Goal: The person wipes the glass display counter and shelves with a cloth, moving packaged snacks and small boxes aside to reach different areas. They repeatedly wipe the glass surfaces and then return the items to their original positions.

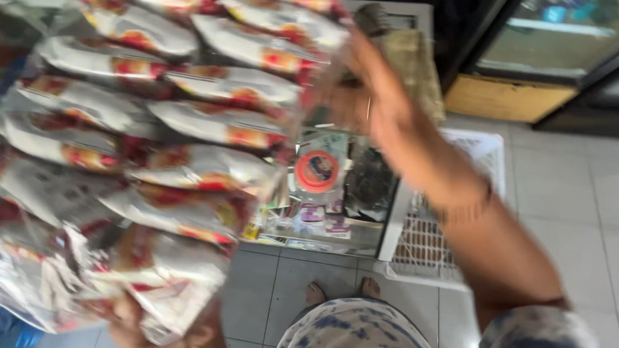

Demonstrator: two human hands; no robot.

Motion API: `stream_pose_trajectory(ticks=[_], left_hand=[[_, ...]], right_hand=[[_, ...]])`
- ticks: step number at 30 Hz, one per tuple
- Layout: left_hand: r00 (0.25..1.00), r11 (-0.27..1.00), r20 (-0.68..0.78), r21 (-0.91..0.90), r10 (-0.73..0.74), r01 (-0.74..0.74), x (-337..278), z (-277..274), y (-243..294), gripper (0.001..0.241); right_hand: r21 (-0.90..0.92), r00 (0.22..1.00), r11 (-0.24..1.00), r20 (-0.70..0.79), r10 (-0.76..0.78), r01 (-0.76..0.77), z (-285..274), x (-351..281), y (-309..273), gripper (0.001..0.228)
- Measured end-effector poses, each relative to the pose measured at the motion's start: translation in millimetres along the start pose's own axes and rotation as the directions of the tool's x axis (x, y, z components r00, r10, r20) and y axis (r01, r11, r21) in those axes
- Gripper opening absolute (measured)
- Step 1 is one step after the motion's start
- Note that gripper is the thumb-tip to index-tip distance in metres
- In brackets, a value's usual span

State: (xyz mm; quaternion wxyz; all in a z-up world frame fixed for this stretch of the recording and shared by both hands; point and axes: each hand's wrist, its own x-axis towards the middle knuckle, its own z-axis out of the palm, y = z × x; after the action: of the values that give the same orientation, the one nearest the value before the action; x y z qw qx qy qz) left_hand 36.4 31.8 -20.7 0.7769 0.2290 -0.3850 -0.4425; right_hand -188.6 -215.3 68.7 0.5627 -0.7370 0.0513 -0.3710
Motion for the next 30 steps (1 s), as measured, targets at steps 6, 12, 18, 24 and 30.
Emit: stream_pose_trajectory(ticks=[6, 12, 18, 24, 30], left_hand=[[0.774, 0.883, 0.430, 0.283, -0.465, 0.374, -39.2, 31.4, -120.4, 0.056], [0.595, 0.835, 0.587, 0.407, -0.549, 0.370, -41.8, 96.9, -216.0, 0.051], [0.652, 0.803, 0.486, 0.469, -0.582, 0.367, -26.8, 160.5, -296.0, 0.057], [0.530, 0.544, 0.144, 0.356, -0.836, 0.760, -32.9, 163.3, -420.6, 0.086], [0.444, 0.378, -0.335, 0.247, -0.831, 0.892, -47.4, 129.0, -480.5, 0.099]], right_hand=[[0.562, 0.810, 0.814, -0.540, 0.228, 0.145, 45.8, -156.3, 10.3, 0.086], [0.572, 0.692, 0.658, -0.714, 0.106, 0.489, -32.4, -270.9, 13.7, 0.061], [0.478, 0.414, 0.865, -0.826, 0.383, 0.154, -128.9, -327.5, 39.6, 0.061], [0.673, 0.343, 0.740, -0.699, 0.628, 0.017, -241.3, -390.8, 139.8, 0.058], [0.728, 0.462, 0.673, -0.555, 0.692, -0.134, -309.1, -431.9, 297.1, 0.057]])
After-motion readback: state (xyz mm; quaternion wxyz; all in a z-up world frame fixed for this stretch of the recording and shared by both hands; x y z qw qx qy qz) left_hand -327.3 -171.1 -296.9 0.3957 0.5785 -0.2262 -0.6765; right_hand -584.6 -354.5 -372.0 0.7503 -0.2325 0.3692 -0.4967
